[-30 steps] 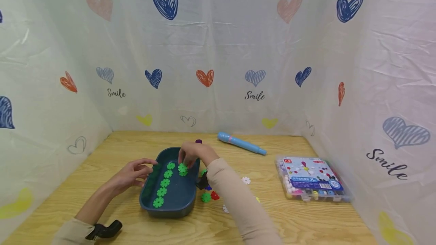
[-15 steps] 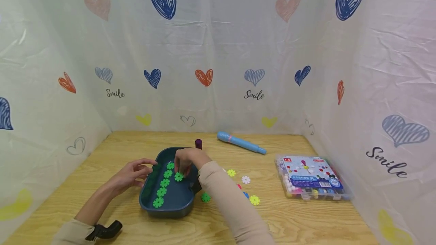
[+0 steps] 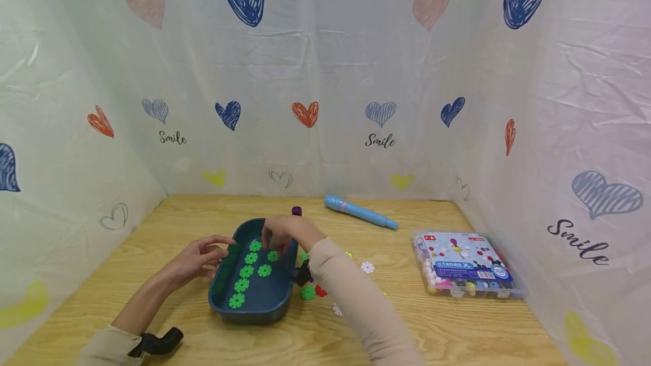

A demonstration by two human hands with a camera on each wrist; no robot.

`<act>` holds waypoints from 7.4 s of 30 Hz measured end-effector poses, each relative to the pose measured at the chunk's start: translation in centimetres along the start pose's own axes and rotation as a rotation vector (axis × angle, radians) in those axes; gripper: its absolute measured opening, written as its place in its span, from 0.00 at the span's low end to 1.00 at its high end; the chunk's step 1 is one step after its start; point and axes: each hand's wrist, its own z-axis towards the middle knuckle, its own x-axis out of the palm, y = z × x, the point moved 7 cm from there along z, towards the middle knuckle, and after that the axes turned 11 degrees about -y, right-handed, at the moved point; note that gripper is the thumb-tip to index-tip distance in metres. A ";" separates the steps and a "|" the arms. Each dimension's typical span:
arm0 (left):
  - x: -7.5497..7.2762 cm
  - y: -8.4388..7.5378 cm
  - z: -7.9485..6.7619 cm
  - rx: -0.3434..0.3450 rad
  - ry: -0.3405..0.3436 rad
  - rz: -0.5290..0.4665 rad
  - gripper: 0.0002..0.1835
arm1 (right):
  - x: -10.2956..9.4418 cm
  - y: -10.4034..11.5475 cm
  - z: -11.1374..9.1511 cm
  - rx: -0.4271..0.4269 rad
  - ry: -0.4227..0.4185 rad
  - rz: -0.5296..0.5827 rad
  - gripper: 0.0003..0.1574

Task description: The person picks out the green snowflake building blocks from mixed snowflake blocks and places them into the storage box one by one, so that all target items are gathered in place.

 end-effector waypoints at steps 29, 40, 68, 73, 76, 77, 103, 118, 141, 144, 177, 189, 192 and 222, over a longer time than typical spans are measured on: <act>0.0 0.4 0.1 -0.013 -0.006 0.011 0.27 | 0.7 -4.1 -10.4 -0.236 -0.187 -0.062 0.07; 0.1 0.4 0.0 -0.015 -0.010 0.007 0.26 | 3.5 -6.0 -11.4 -0.279 -0.232 -0.031 0.13; 0.0 0.7 -0.4 -0.030 -0.013 -0.018 0.28 | 5.0 -5.8 -11.1 -0.251 -0.241 -0.127 0.11; -0.1 0.8 -0.4 -0.023 -0.010 -0.016 0.28 | 5.0 -5.9 -11.1 -0.237 -0.239 -0.090 0.11; -0.1 0.8 -0.3 -0.024 -0.009 -0.017 0.28 | 4.9 -5.9 -11.2 -0.237 -0.231 -0.071 0.11; -0.1 0.8 -0.2 -0.024 -0.007 -0.017 0.27 | 4.9 -5.9 -11.2 -0.237 -0.229 -0.067 0.11; -0.2 0.2 0.1 -0.023 -0.017 -0.001 0.27 | -0.3 -4.7 -12.2 -0.291 -0.321 -0.008 0.03; -0.4 -0.2 0.4 -0.013 -0.015 -0.003 0.26 | -3.1 -0.6 -10.0 -0.340 -0.293 -0.107 0.11; -0.1 0.3 -0.2 -0.008 0.008 -0.022 0.29 | -0.2 2.7 -3.8 -0.309 -0.023 -0.154 0.09; -0.1 0.4 -0.2 -0.009 0.009 -0.020 0.28 | 0.2 2.6 -2.8 -0.285 0.005 -0.186 0.09; 0.0 0.1 -0.2 0.013 0.044 -0.051 0.29 | 3.8 2.4 0.0 -0.081 0.222 -0.236 0.14; 0.0 0.2 -0.1 0.002 0.028 -0.040 0.29 | 3.2 1.8 -0.1 -0.089 0.209 -0.213 0.13; 0.0 0.2 -0.1 -0.002 0.029 -0.039 0.29 | 2.4 1.7 -0.3 -0.112 0.171 -0.174 0.14; 0.1 -0.1 -0.2 -0.013 0.002 -0.032 0.28 | -2.9 -10.6 -8.9 -0.157 -0.265 0.099 0.13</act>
